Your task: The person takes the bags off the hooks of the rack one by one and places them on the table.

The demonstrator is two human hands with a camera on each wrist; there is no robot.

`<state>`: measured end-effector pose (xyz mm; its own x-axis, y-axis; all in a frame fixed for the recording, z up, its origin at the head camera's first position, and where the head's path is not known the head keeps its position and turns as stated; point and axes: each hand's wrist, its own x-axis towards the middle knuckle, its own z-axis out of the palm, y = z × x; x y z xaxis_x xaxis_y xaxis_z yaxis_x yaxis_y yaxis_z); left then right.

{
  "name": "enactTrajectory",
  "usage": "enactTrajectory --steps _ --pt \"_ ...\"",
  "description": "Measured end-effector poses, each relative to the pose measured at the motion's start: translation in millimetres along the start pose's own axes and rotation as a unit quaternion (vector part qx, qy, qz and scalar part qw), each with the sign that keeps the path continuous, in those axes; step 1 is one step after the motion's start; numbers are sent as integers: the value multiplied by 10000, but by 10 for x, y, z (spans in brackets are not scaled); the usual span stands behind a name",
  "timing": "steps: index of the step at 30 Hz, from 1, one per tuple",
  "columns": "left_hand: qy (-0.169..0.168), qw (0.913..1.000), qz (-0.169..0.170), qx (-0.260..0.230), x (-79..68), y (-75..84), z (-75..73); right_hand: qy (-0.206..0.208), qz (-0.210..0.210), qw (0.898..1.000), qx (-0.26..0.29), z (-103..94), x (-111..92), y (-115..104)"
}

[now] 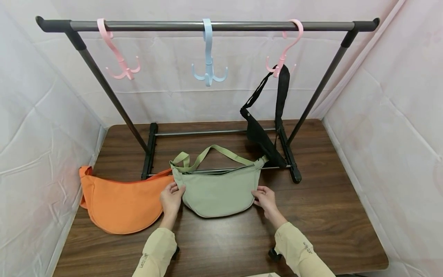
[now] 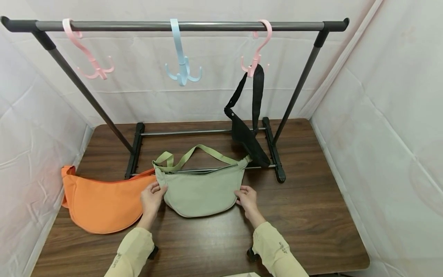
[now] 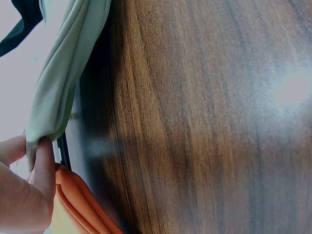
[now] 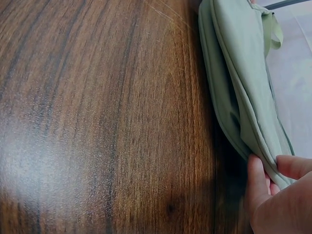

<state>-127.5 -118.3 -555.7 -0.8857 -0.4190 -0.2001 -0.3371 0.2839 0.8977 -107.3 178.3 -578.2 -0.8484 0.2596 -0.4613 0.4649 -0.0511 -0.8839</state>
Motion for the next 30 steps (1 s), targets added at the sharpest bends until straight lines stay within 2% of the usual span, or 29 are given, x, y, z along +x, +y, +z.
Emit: enactTrajectory --steps 13,16,18,22,26,28,30 --pt "20 9998 108 174 -23 37 -44 15 19 10000 44 -17 8 15" --pt "130 9985 356 401 -25 74 -97 -5 -25 10000 10 -63 19 1" --pt "278 9949 736 634 -16 127 -138 -34 7 10000 -75 -123 18 -55" --pt "621 9762 1734 1146 40 332 -204 -139 -124 9995 -261 -290 6 -230" --pt "738 9474 2809 1346 111 709 -250 -127 -295 9984 -470 -470 31 -356" --pt "693 9251 3467 1384 140 951 -255 -64 -383 9975 -582 -553 49 -393" --pt "616 8948 4191 1414 159 1221 -242 -11 -453 9967 -674 -626 60 -432"
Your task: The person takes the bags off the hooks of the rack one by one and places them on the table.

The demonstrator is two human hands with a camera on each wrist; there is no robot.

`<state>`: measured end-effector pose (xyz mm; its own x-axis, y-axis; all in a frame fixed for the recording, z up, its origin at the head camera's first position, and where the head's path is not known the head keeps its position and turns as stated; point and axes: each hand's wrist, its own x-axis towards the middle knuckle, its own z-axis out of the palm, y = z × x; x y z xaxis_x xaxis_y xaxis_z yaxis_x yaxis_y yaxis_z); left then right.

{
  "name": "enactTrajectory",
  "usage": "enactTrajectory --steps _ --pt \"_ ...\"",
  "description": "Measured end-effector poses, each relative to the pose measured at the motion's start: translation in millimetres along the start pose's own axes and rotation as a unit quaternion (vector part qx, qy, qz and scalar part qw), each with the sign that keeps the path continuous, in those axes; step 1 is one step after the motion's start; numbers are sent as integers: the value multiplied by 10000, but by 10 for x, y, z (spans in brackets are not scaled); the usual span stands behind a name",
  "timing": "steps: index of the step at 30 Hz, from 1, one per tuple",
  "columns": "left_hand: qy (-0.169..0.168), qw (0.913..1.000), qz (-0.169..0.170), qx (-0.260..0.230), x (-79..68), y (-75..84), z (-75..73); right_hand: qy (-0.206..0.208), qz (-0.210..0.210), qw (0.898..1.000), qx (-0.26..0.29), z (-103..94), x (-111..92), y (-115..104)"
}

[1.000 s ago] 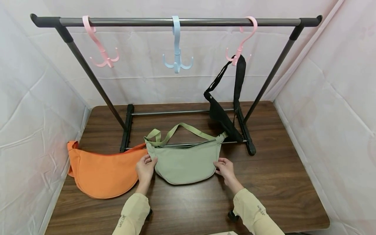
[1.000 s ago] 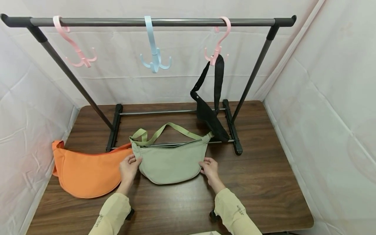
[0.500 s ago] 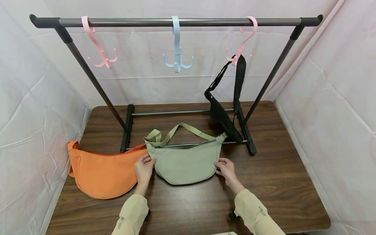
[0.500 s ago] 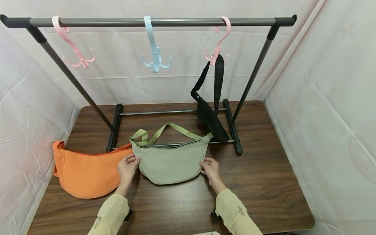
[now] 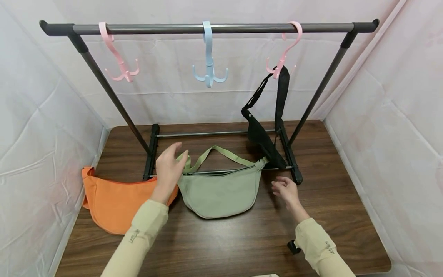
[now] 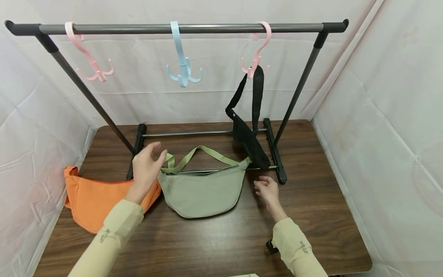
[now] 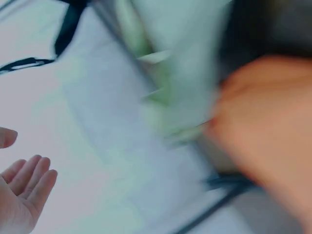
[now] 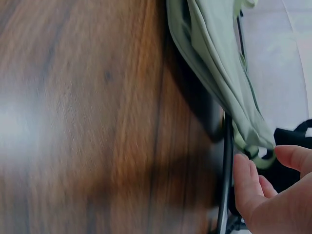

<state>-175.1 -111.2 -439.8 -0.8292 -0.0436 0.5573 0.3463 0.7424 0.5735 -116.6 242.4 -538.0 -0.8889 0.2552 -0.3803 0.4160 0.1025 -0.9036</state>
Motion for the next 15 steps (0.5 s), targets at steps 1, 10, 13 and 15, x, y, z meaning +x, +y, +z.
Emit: enactTrajectory --steps 1,10,13,15 --pt "23 9992 408 23 117 87 -20 16 -29 10000 -31 -34 9 -11" --pt "522 9479 3143 37 1146 1088 -242 289 -181 9994 -13 -121 35 -123" --pt "527 9330 3559 95 1368 1429 -278 300 -228 9993 -67 -121 29 -143" --pt "402 9261 3747 185 1477 1642 -295 277 -230 9993 -57 -111 26 -153"
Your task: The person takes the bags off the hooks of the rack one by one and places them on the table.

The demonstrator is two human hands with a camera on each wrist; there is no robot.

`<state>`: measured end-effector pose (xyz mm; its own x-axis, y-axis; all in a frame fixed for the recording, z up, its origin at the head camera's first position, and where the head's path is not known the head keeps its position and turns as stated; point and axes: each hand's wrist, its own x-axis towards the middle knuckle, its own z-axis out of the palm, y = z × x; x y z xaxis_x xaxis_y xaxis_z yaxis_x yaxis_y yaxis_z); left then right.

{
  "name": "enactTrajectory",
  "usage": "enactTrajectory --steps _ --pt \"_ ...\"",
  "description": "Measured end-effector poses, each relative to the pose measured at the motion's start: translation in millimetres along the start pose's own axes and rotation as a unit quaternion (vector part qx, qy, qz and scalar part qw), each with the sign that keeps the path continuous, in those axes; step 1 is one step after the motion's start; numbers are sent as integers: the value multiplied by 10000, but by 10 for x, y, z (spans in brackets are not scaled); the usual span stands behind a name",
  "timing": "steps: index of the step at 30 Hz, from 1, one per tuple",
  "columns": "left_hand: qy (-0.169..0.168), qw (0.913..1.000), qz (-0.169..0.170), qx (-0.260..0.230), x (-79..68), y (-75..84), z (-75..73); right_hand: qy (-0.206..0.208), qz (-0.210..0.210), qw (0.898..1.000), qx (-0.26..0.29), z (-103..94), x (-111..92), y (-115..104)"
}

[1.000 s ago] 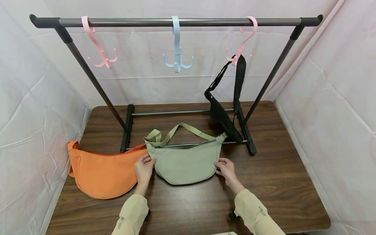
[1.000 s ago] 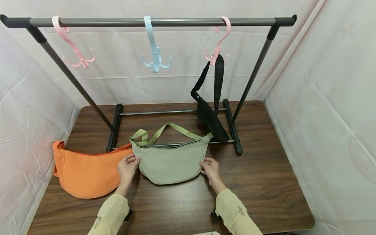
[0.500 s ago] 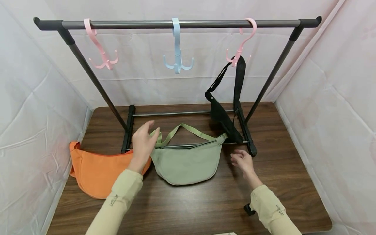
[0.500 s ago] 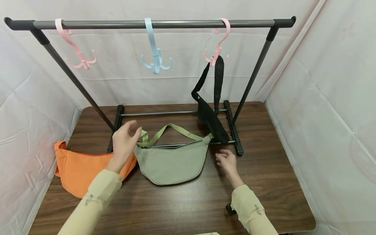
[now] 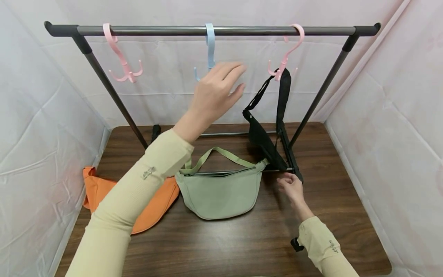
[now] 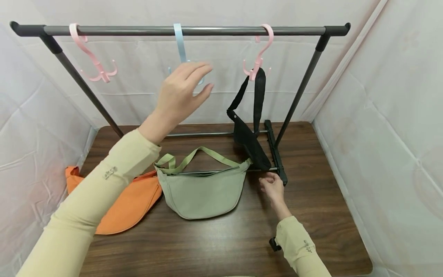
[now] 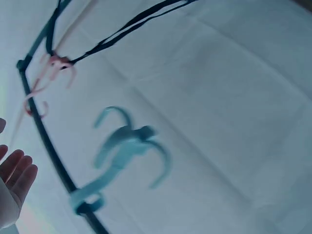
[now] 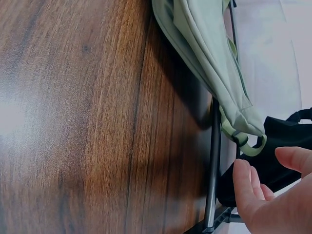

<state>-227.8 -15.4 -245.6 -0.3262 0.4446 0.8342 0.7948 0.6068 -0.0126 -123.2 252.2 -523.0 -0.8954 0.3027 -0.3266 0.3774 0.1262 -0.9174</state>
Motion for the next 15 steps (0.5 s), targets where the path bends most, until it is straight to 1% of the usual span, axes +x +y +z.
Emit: enactTrajectory --steps 3,7,11,15 --pt "-289 9993 210 117 290 103 14 -55 31 10000 33 19 6 0" --pt "-707 9955 339 523 595 188 60 -55 20 10000 26 49 13 -5" --pt "-1067 9900 395 838 818 218 161 -27 -30 10000 -5 65 25 -10" --pt "-1413 9850 296 945 988 210 290 -75 -40 9999 -57 65 35 0"
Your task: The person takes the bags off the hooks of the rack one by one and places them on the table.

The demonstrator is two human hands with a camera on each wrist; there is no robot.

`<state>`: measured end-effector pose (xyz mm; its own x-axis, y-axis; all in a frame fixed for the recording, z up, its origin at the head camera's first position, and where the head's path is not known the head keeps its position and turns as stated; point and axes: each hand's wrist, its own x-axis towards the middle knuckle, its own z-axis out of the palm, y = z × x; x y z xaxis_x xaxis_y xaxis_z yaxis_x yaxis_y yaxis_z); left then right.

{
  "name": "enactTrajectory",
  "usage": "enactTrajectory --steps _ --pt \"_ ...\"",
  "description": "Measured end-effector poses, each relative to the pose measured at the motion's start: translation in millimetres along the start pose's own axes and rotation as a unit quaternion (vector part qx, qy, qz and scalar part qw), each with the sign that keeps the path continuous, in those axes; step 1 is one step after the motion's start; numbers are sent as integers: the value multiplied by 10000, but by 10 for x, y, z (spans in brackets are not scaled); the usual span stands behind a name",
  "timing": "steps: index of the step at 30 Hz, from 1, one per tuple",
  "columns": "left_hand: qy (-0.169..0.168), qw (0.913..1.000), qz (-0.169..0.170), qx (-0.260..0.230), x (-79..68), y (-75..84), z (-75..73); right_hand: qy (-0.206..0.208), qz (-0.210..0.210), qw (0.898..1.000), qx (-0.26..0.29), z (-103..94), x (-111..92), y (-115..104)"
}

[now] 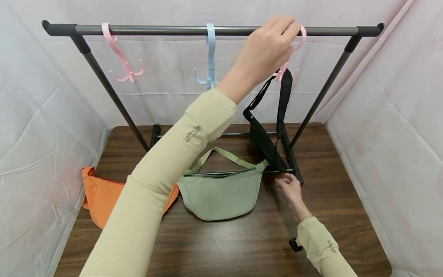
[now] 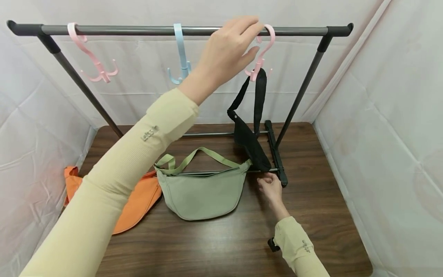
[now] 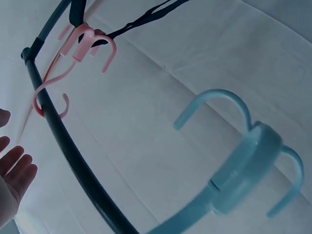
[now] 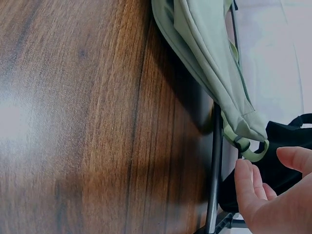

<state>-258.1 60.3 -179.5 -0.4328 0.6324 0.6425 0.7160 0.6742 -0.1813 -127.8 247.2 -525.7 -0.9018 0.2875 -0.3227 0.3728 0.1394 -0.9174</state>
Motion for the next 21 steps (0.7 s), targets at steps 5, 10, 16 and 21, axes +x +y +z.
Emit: enactTrajectory --steps 5,10,16,21 --pt "-143 9996 -195 -154 156 -10 62 -106 91 9999 -94 11 -50 27" --pt "-220 9992 -197 -284 234 -22 74 -42 99 9999 -56 37 -78 48" --pt "-406 9981 -318 -326 241 -44 110 -21 27 10000 -89 22 -83 70" --pt "-599 9966 -452 -337 231 -65 149 89 -65 9998 -157 5 -69 46"
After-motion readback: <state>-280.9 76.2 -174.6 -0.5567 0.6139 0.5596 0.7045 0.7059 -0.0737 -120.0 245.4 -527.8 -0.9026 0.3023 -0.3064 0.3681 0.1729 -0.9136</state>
